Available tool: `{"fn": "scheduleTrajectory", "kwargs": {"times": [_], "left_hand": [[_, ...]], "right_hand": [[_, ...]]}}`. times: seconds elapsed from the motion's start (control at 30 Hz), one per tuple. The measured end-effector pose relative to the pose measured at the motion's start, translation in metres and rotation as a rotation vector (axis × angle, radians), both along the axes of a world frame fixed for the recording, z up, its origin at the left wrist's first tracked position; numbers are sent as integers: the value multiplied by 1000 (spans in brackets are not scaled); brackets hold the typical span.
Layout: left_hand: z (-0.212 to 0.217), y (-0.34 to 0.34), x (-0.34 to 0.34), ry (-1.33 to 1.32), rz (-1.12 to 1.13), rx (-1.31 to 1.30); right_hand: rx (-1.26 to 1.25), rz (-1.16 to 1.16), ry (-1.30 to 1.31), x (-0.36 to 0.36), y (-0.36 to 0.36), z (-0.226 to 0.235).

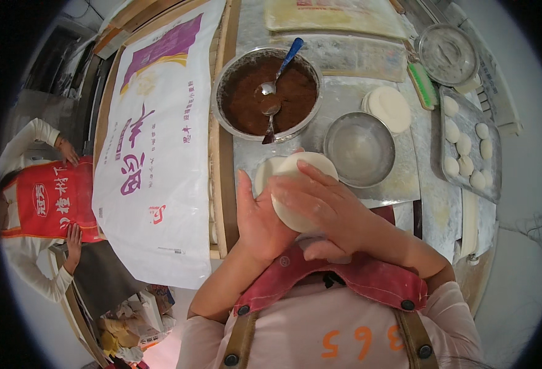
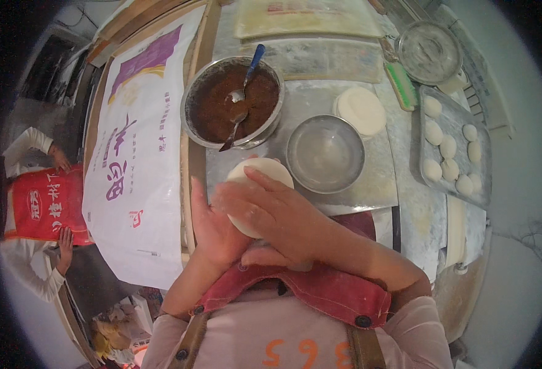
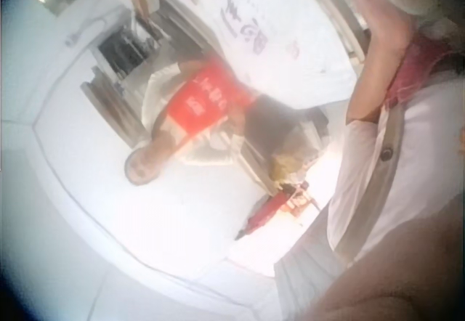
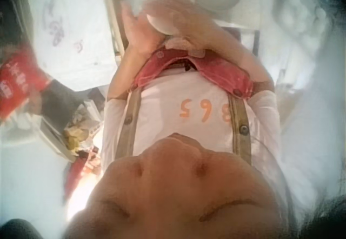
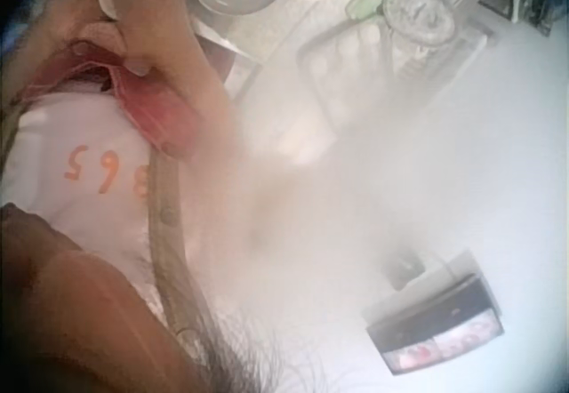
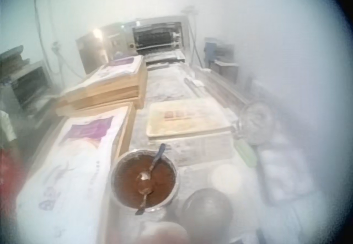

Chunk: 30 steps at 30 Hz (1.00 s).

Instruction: The person flattens dough discs, scoops brown filling into the center using a spoon, and folds the dough to seal the dumplings. The finished dumplings are placed on a tray.

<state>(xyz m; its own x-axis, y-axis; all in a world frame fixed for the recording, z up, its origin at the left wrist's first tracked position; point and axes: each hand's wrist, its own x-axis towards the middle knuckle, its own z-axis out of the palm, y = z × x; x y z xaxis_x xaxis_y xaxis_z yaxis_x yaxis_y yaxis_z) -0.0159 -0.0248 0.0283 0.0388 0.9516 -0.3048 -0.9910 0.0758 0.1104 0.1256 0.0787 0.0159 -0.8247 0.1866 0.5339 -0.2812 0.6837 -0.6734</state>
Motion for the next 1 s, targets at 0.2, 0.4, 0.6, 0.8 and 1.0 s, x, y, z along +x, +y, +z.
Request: {"fn": "scheduleTrajectory", "kwargs": {"times": [0.2, 0.4, 0.6, 0.8, 1.0], "left_hand": [[-2, -6, -1, 161, 20, -81], [-10, -9, -5, 59, 77, 33], [6, -6, -14, 108, 157, 24], [10, -7, -19, -84, 223, 70], [8, -4, -13, 17, 179, 57]], "right_hand": [[152, -199, -22, -7, 10, 0], [196, -358, -198, 22, 20, 6], [260, -575, -477, 45, 31, -24], [194, -557, -534, 46, 31, -37], [-122, -351, -38, 48, 28, -23]]}}
